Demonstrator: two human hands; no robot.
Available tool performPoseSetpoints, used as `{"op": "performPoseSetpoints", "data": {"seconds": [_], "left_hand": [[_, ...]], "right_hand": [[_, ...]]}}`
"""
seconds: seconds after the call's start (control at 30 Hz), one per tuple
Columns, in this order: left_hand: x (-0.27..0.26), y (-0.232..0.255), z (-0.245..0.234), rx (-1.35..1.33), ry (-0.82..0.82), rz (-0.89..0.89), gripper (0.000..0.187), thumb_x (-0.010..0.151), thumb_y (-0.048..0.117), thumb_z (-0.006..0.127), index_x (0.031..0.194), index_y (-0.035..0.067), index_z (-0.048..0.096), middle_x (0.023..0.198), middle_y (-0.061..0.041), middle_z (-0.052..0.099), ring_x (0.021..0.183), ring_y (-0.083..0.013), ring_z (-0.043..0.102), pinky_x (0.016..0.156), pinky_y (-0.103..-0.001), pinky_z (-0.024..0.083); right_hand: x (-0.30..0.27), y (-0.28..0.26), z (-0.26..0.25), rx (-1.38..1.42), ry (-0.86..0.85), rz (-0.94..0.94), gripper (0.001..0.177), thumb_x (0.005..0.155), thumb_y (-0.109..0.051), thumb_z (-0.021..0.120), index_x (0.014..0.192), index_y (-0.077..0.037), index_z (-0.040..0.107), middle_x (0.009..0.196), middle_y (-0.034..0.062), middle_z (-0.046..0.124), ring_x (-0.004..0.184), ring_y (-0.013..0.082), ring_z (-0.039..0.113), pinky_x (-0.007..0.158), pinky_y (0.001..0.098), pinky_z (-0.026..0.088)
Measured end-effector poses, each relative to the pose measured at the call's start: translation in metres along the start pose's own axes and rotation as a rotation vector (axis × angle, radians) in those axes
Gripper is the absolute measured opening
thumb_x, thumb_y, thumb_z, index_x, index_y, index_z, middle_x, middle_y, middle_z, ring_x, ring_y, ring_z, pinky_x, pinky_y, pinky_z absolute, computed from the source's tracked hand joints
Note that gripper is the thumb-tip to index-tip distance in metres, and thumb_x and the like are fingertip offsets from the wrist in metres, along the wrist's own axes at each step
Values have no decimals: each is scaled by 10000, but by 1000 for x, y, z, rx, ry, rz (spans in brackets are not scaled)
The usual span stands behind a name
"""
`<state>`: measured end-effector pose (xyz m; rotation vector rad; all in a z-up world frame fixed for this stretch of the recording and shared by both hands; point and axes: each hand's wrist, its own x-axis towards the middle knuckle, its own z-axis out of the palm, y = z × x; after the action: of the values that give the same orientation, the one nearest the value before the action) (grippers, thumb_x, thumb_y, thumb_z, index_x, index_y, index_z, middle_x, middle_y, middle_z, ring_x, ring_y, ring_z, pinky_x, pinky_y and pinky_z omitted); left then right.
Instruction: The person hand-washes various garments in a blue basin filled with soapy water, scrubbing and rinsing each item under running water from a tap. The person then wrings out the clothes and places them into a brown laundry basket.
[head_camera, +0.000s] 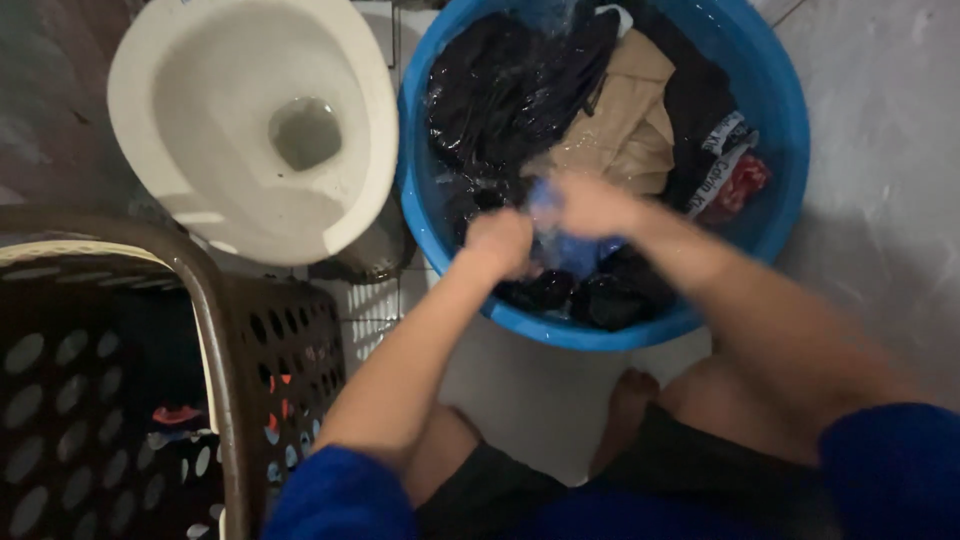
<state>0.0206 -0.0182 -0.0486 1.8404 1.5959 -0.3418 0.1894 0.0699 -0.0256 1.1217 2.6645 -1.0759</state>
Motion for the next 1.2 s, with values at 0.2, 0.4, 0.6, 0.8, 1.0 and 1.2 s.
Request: {"op": "performPoseSetpoints", "data": {"seconds": [0.2, 0.4, 0.6, 0.8, 1.0, 1.2], "left_hand": [[-30, 33, -25, -697, 1041, 497, 1496, 467, 418, 1037, 1542, -64, 116, 1480, -380, 418, 1382, -496, 398, 1162, -476, 316], [27, 46, 1, -1012, 1022, 141, 703, 730, 170, 787, 1402, 54, 620, 1288, -173, 728, 1248, -317, 715, 1114, -385, 555], [45, -38, -41, -2383, 575, 515, 354, 1039, 232, 513, 1281, -8, 610, 1219, -149, 696, 1129, -309, 672, 998, -459, 554], [30, 23, -42, -2448, 392, 843, 384, 1126, 293, 454, 1345, 4, 582, 1269, -150, 669, 1161, -309, 649, 1024, -459, 534], [21, 28, -37, -2569, 235, 1043, 430, 1112, 354, 426, 1344, 26, 581, 1311, -137, 659, 1213, -303, 630, 1075, -454, 513], [14, -49, -40, -1619, 562, 543, 789, 834, 303, 775, 1477, -15, 446, 1454, -183, 549, 1335, -334, 547, 1128, -478, 459]], "right_hand": [[-73, -88, -139, 1216, 628, -307, 298, 1079, -246, 737, 1209, -17, 599, 1044, 112, 644, 956, 225, 663, 842, 349, 568], [-119, -68, -154, -343, 1094, -479, 431, 1064, -187, 776, 1328, 67, 549, 1196, 236, 644, 1088, 332, 663, 915, 395, 568], [-107, 2, -159, 88, 243, 240, 498, 867, -456, 815, 1114, -35, 721, 1109, 220, 693, 957, 305, 694, 873, 384, 560], [-41, 6, -23, 62, 287, -222, 1253, 586, -350, 985, 1563, -1, 282, 1524, 298, 407, 1398, 422, 405, 1142, 497, 337], [-2, -20, 7, 1194, 483, -194, 649, 930, -171, 735, 1486, -72, 418, 1442, 139, 524, 1317, 290, 534, 1100, 449, 491], [-7, -33, -65, 1648, 671, -241, 305, 1093, -188, 586, 1375, -80, 547, 1274, 107, 660, 1189, 265, 661, 1072, 449, 578]]}}
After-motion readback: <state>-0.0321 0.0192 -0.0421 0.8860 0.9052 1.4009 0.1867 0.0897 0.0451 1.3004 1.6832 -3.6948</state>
